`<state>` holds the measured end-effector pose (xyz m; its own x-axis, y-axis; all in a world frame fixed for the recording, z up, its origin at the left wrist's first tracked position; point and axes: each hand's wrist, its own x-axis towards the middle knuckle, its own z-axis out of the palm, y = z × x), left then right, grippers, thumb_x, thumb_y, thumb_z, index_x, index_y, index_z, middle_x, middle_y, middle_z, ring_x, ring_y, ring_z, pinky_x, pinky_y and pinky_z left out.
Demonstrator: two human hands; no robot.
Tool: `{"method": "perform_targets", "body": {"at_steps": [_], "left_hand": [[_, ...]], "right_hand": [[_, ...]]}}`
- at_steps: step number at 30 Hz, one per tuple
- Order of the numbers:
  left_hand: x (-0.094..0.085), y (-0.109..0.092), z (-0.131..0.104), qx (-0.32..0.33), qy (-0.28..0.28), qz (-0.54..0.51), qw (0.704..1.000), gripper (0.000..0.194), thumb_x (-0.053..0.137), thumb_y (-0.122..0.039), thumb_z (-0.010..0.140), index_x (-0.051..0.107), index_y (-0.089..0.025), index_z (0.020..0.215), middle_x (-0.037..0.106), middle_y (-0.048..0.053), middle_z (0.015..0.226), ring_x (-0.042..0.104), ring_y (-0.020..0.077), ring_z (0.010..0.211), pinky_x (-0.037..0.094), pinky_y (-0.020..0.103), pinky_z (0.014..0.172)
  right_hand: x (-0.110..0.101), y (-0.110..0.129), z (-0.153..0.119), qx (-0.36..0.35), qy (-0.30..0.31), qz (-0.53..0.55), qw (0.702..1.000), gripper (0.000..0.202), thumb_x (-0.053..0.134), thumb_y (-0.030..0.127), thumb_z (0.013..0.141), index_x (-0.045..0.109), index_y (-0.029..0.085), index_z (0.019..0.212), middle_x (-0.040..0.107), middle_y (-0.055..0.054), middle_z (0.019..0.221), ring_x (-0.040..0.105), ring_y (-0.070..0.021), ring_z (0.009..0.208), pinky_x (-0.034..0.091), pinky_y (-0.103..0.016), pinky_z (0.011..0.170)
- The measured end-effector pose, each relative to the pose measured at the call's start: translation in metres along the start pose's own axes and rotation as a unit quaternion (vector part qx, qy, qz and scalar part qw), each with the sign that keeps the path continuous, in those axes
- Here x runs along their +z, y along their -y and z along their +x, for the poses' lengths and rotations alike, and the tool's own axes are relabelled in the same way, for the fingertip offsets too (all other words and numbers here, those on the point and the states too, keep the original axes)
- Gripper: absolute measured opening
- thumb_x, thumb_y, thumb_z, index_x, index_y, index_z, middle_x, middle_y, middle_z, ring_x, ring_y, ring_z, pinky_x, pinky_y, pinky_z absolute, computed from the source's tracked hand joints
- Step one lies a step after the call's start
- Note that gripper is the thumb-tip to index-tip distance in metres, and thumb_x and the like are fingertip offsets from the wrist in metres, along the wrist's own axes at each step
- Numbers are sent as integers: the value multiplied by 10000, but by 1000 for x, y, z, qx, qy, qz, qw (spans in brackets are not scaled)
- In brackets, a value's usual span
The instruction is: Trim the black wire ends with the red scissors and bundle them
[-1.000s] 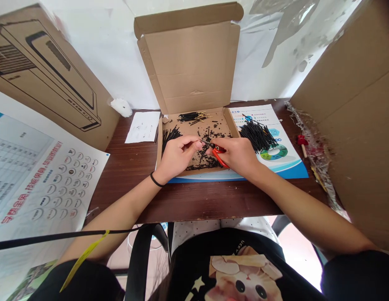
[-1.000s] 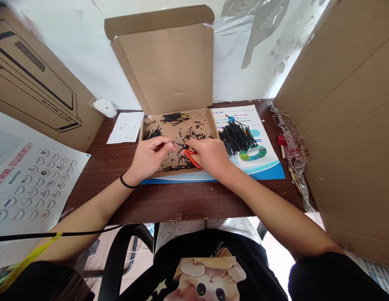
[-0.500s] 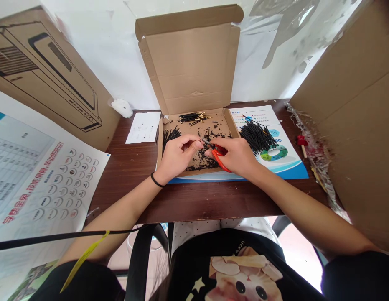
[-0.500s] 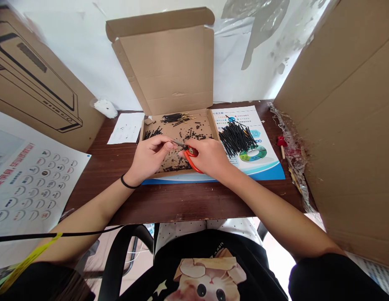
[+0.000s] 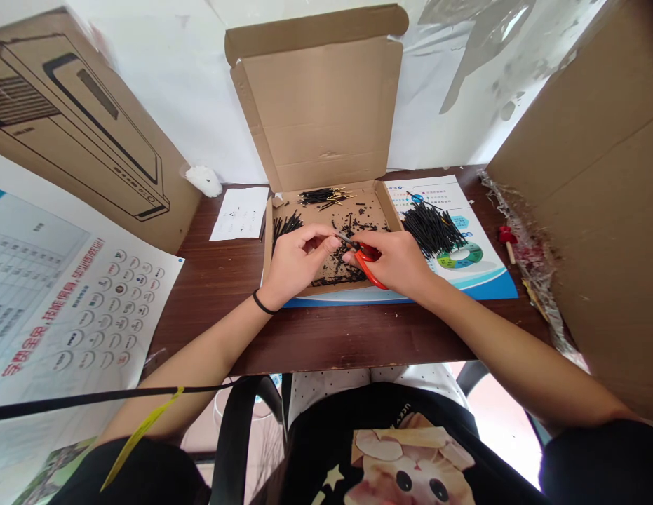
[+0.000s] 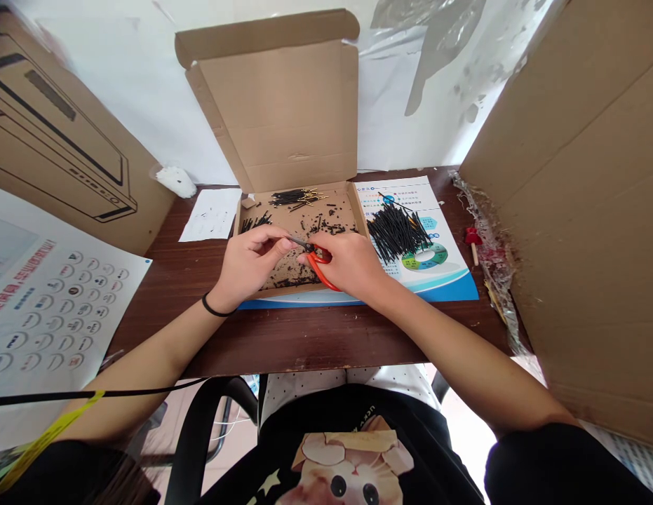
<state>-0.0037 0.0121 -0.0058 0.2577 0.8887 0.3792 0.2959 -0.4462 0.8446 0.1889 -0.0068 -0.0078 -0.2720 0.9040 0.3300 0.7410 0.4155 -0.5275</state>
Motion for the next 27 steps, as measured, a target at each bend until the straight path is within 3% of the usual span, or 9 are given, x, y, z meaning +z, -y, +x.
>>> {"method": "perform_targets", "body": {"at_steps": [17, 27], "left_hand": [[1, -1, 0, -5, -1, 4, 1000, 288, 701, -456, 826, 726, -171, 856, 752, 59, 854, 661, 149, 752, 535, 267, 711], [2, -2, -2, -13, -10, 20, 1000, 334, 693, -501, 816, 716, -168, 835, 738, 53, 812, 643, 147, 721, 522, 267, 680]], "right_hand": [[3, -2, 0, -4, -4, -32, 999, 465, 511, 593, 888, 756, 198, 896, 641, -37, 640, 498, -151, 589, 328, -256, 590], [5, -4, -1, -4, -42, -72, 997, 505, 479, 616, 905, 760, 196, 901, 686, -60, 678, 520, -154, 595, 305, -261, 578]]}}
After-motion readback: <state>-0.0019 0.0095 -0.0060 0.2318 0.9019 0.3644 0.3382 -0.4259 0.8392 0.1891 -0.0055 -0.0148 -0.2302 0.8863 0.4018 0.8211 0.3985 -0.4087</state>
